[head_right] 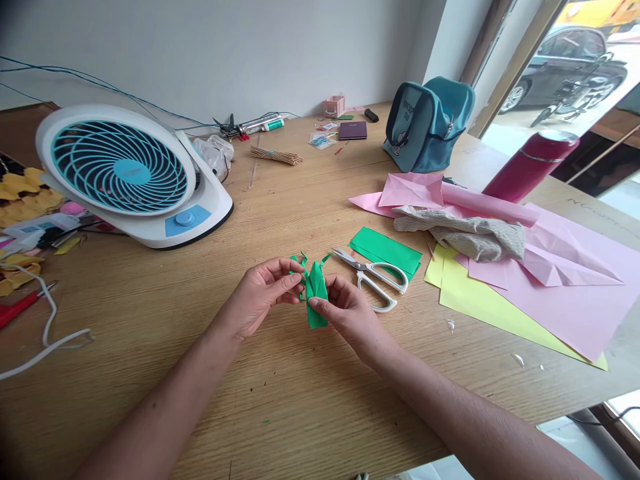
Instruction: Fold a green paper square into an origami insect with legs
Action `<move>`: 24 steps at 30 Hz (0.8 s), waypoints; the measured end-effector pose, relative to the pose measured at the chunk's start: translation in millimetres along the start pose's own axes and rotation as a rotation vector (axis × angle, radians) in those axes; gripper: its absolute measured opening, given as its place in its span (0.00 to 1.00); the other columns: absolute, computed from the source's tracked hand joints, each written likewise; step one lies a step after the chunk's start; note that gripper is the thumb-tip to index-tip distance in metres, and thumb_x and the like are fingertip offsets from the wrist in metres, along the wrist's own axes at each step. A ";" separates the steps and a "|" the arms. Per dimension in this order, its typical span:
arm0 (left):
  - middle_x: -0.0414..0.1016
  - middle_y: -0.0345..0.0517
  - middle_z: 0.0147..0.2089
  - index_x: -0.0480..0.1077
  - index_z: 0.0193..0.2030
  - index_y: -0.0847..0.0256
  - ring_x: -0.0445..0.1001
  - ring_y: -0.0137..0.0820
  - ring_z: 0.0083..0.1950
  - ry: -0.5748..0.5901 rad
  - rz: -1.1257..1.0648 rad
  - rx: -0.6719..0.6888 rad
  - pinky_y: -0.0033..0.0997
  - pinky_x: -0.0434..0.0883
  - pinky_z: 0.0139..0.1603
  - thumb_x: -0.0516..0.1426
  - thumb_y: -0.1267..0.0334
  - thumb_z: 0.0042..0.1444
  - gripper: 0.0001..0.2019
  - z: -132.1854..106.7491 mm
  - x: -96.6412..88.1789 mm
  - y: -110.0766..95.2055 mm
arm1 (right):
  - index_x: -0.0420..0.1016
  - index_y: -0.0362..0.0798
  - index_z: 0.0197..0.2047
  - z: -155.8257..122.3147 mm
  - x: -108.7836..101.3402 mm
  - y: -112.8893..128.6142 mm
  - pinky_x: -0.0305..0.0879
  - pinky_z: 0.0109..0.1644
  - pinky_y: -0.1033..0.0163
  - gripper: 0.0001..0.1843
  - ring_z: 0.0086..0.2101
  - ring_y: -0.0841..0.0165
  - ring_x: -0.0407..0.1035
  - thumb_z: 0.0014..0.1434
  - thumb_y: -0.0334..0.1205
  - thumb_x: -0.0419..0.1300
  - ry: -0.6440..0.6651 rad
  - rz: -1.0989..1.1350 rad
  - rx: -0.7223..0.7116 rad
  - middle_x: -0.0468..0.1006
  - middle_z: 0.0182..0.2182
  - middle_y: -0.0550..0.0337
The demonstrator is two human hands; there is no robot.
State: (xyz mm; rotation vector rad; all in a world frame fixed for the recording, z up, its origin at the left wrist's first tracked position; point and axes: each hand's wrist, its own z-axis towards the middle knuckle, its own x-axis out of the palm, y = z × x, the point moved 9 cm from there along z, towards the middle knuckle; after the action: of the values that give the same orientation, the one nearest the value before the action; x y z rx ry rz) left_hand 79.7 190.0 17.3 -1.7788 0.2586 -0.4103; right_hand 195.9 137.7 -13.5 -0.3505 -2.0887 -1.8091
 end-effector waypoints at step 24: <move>0.80 0.47 0.44 0.73 0.48 0.61 0.76 0.28 0.42 0.136 0.311 0.287 0.23 0.71 0.34 0.58 0.68 0.59 0.10 -5.1 15.6 -20.0 | 0.75 0.47 0.33 -3.7 -4.3 -1.0 0.47 0.27 0.66 0.20 0.25 0.75 0.55 0.48 0.54 0.73 -0.012 -0.024 0.127 0.64 0.24 0.66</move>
State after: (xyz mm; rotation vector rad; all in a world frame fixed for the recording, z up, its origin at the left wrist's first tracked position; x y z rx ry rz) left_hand 91.0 184.3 39.9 -1.4038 0.5379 -0.3256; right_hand 199.7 134.1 -15.8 -0.3047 -2.2114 -1.6813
